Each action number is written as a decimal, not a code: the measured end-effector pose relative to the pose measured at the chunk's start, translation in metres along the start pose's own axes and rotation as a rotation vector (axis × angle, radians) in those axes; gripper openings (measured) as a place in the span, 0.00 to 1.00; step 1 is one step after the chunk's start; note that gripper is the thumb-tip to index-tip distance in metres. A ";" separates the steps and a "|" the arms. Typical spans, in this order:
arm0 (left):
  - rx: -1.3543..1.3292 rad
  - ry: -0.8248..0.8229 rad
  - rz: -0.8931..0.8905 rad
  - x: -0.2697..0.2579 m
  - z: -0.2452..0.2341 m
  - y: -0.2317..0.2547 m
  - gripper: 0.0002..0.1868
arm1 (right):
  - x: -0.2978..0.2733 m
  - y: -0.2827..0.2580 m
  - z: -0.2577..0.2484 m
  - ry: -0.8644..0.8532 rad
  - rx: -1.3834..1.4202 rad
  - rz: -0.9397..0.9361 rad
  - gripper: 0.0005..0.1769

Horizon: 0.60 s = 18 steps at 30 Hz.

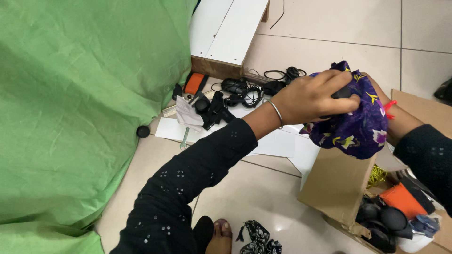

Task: The person wraps an iron, tape, and a black strap in purple floral cloth by hand before placing them into a cardboard box.

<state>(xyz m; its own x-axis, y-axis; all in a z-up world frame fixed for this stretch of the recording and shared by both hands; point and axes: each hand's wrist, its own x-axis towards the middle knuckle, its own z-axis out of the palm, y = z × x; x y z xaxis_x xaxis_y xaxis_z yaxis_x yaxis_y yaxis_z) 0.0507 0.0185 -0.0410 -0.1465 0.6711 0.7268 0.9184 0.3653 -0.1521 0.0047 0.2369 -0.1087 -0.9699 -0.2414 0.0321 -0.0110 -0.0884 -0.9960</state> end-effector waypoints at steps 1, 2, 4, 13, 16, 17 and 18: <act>0.000 0.001 0.001 0.001 0.004 0.003 0.14 | 0.000 -0.004 -0.002 0.003 -0.146 -0.029 0.16; -0.032 -0.025 -0.044 0.003 0.009 0.007 0.17 | -0.003 -0.007 -0.002 0.013 -0.308 -0.060 0.17; -0.080 -0.056 -0.085 0.004 0.019 0.011 0.20 | -0.011 -0.022 -0.002 0.044 -0.800 -0.135 0.17; -0.388 -0.633 -0.505 -0.012 0.053 0.004 0.28 | -0.055 -0.096 -0.051 0.121 -1.945 -0.077 0.19; -0.686 -0.354 -0.400 0.001 0.102 0.026 0.30 | -0.066 -0.082 -0.093 0.181 -1.740 -0.086 0.20; -0.741 -0.312 -0.399 0.006 0.124 0.040 0.32 | -0.068 -0.076 -0.102 0.209 -1.523 -0.049 0.19; -0.791 -0.265 -0.394 0.013 0.149 0.056 0.33 | -0.069 -0.071 -0.109 0.214 -1.521 -0.040 0.19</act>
<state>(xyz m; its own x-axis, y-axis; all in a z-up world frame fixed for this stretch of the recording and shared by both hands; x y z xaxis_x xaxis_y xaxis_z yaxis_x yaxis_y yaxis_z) 0.0459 0.1440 -0.1399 -0.4920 0.7531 0.4368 0.7536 0.1170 0.6469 0.0455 0.3650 -0.0491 -0.9771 -0.1123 0.1806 -0.1384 0.9806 -0.1388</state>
